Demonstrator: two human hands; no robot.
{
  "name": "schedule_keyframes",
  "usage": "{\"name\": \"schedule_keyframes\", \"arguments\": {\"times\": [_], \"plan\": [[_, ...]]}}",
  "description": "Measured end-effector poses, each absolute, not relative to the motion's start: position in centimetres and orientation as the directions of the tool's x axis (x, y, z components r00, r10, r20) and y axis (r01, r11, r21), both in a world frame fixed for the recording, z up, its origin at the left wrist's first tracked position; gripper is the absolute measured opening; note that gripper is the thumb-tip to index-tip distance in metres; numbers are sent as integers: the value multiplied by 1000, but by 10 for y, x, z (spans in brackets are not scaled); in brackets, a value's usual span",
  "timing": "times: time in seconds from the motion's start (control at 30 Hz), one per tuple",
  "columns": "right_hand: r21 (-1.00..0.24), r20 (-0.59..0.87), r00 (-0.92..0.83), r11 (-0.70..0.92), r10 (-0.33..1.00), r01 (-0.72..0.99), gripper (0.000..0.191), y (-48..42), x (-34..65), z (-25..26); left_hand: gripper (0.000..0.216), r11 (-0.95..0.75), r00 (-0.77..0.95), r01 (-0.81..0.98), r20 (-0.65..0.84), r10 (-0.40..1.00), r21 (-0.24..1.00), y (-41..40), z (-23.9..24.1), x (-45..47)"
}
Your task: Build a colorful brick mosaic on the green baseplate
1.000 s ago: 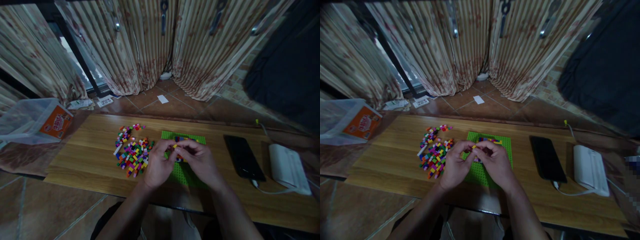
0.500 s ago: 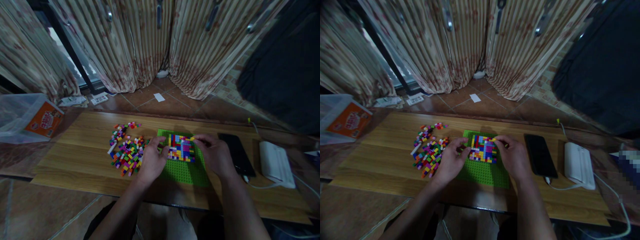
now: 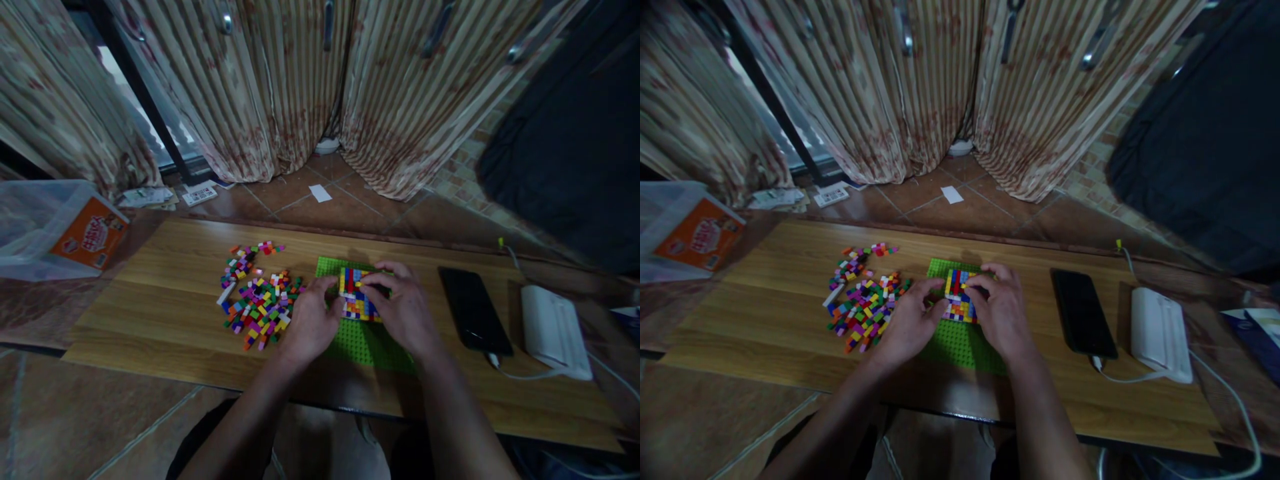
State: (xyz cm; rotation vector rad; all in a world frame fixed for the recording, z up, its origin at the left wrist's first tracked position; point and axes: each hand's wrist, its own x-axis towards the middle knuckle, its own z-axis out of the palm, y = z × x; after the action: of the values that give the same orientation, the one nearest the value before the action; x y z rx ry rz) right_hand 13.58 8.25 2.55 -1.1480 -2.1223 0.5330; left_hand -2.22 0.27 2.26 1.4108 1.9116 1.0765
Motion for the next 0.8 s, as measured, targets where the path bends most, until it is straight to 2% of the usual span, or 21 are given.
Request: {"name": "schedule_keyframes", "arguments": {"times": [0.13, 0.37, 0.8], "plan": [[-631, 353, -380, 518, 855, 578, 12, 85, 131, 22, 33, 118, -289, 559, 59, 955, 821, 2, 23, -21], [-725, 325, -309, 445, 894, 525, 13, 86, 125, 19, 34, 108, -276, 562, 62, 959, 820, 1, 21, -20], [-671, 393, -311, 501, 865, 547, 15, 82, 122, 16, 34, 139, -267, 554, 16, 964, 821, 0, 25, -18]]}}
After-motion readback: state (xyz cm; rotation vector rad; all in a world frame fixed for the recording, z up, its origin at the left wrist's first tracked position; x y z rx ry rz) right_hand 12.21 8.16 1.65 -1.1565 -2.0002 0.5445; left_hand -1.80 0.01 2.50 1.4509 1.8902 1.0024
